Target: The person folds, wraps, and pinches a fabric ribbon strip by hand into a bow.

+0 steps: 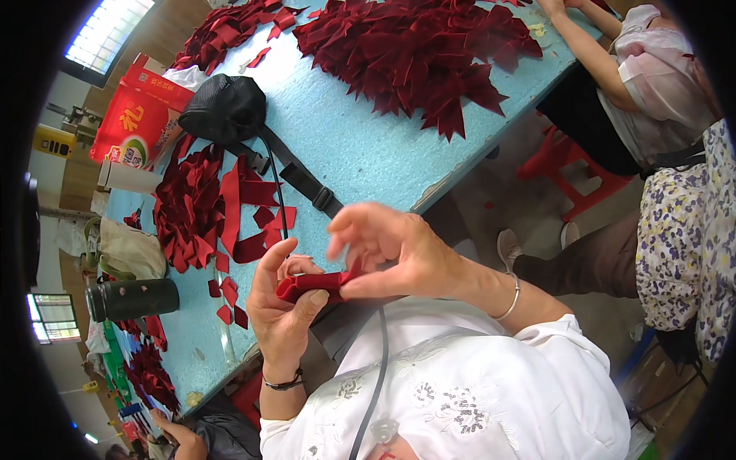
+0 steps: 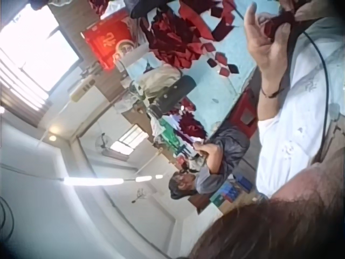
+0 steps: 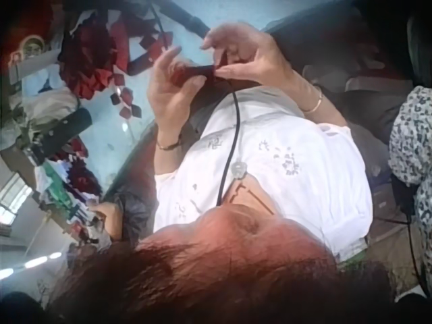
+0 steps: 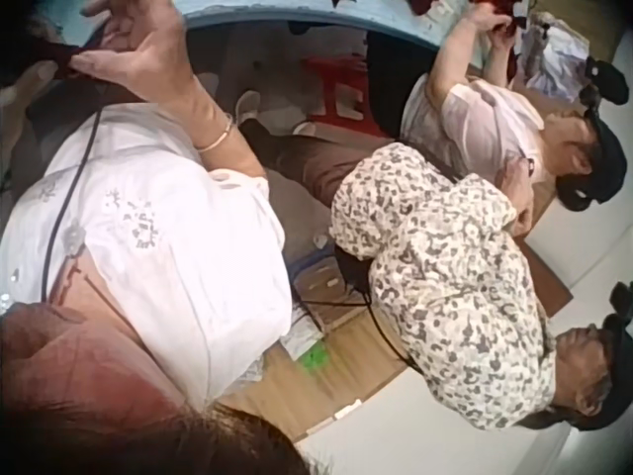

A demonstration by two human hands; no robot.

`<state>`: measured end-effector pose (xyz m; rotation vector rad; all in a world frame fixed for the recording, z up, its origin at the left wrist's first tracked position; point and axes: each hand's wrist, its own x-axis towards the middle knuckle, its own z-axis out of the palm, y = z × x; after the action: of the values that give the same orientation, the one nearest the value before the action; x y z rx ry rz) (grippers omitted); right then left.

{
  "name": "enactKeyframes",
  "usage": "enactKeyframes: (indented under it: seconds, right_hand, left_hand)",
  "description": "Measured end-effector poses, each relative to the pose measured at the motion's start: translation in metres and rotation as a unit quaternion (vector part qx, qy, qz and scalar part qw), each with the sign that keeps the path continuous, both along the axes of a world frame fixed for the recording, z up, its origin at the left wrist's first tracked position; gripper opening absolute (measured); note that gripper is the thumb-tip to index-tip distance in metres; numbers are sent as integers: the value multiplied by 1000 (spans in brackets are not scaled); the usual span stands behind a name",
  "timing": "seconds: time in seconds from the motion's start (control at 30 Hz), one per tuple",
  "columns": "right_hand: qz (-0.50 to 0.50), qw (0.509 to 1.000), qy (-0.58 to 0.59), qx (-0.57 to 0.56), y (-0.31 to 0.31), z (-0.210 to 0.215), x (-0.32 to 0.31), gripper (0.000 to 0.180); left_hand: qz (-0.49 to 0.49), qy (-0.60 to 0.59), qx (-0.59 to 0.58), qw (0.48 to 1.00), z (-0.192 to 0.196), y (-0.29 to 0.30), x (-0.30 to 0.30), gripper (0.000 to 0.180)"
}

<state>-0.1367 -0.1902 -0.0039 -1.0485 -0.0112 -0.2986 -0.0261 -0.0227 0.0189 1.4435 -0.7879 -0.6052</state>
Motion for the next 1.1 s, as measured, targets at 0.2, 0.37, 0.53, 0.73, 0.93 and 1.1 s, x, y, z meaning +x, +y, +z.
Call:
enactKeyframes:
  seconds: [0.2,0.37,0.53,0.73,0.93,1.1]
  right_hand:
    - [-76,978,-45,-190,0,-5,-4,24]
    - [-176,937,-53,-298,7,-6,-6,13]
    - [-19,999,44,24,-2,-13,-15,18]
    - [277,925,214,146,0,-15,-13,63]
    - [246,896,238,284,30,-48,-6,48]
    - [127,888,98,431,19,-33,1,25]
  left_hand:
    - [0,-2,3,1000,1,-3,-1,58]
    - [46,82,7,996,1,-3,-1,59]
    - [-6,-102,-15,995,4,-3,2,63]
    - [-79,-233,-45,968,2,4,3,75]
    - [-119,-325,-50,937,9,-1,-6,63]
    - [-105,-382,-11,918,14,4,-14,42]
